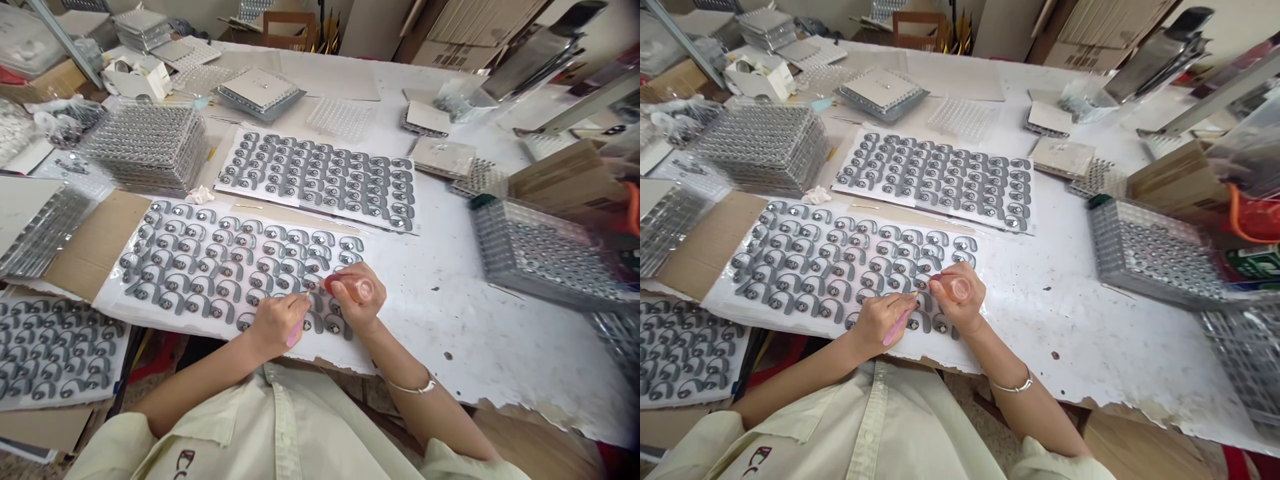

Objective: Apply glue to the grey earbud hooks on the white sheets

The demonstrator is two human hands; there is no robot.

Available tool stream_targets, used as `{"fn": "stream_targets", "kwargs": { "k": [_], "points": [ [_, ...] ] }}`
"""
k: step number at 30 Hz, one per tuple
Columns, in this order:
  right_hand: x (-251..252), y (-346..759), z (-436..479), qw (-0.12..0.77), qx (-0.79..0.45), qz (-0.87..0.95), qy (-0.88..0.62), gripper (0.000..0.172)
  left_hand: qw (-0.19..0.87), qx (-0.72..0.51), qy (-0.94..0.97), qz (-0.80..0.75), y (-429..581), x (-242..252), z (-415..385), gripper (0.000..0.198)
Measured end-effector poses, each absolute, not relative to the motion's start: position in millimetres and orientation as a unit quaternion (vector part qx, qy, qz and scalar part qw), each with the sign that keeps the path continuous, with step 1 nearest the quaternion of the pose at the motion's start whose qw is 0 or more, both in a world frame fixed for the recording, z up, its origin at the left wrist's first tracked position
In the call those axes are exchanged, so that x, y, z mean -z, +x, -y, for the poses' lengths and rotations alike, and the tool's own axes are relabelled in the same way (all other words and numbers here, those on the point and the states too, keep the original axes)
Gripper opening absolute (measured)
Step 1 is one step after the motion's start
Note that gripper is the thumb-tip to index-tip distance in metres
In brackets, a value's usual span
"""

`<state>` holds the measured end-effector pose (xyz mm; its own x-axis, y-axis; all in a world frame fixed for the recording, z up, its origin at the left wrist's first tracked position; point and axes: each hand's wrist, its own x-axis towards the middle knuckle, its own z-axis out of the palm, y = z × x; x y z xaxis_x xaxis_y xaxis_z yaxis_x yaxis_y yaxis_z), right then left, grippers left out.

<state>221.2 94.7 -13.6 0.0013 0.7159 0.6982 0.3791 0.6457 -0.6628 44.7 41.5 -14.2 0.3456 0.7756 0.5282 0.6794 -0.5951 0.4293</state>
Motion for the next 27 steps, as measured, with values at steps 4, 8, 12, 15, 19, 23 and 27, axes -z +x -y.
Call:
{"fn": "stream_targets", "kwargs": {
  "k": [4, 8, 12, 15, 19, 23, 27],
  "points": [
    [13.9, 220.2, -94.6, 0.579, -0.129, 0.704, -0.391, 0.010, 0.066, -0.359, 0.817, -0.447, 44.5, 14.1, -41.2, 0.015],
    [13.2, 220.2, -94.3, 0.577, -0.110, 0.720, -0.369, 0.009, 0.064, -0.349, 0.821, -0.448, 44.1, 14.8, -40.5, 0.016],
    [9.7, 219.7, -93.9, 0.575, -0.104, 0.723, -0.369, 0.011, 0.068, -0.342, 0.822, -0.450, 44.2, 15.7, -40.1, 0.016],
    [7.1, 218.8, -93.9, 0.574, -0.092, 0.726, -0.368, 0.011, 0.064, -0.343, 0.821, -0.452, 44.2, 15.5, -39.9, 0.016],
    [6.6, 218.9, -94.2, 0.569, -0.080, 0.730, -0.370, 0.010, 0.071, -0.343, 0.820, -0.452, 43.2, 15.5, -40.3, 0.016],
    [7.2, 219.4, -94.6, 0.574, -0.081, 0.731, -0.360, 0.012, 0.088, -0.343, 0.820, -0.449, 42.3, 17.3, -40.6, 0.015],
    [7.0, 219.1, -94.7, 0.573, -0.073, 0.736, -0.353, 0.013, 0.095, -0.347, 0.817, -0.450, 42.5, 19.0, -40.2, 0.015]
  ]
}}
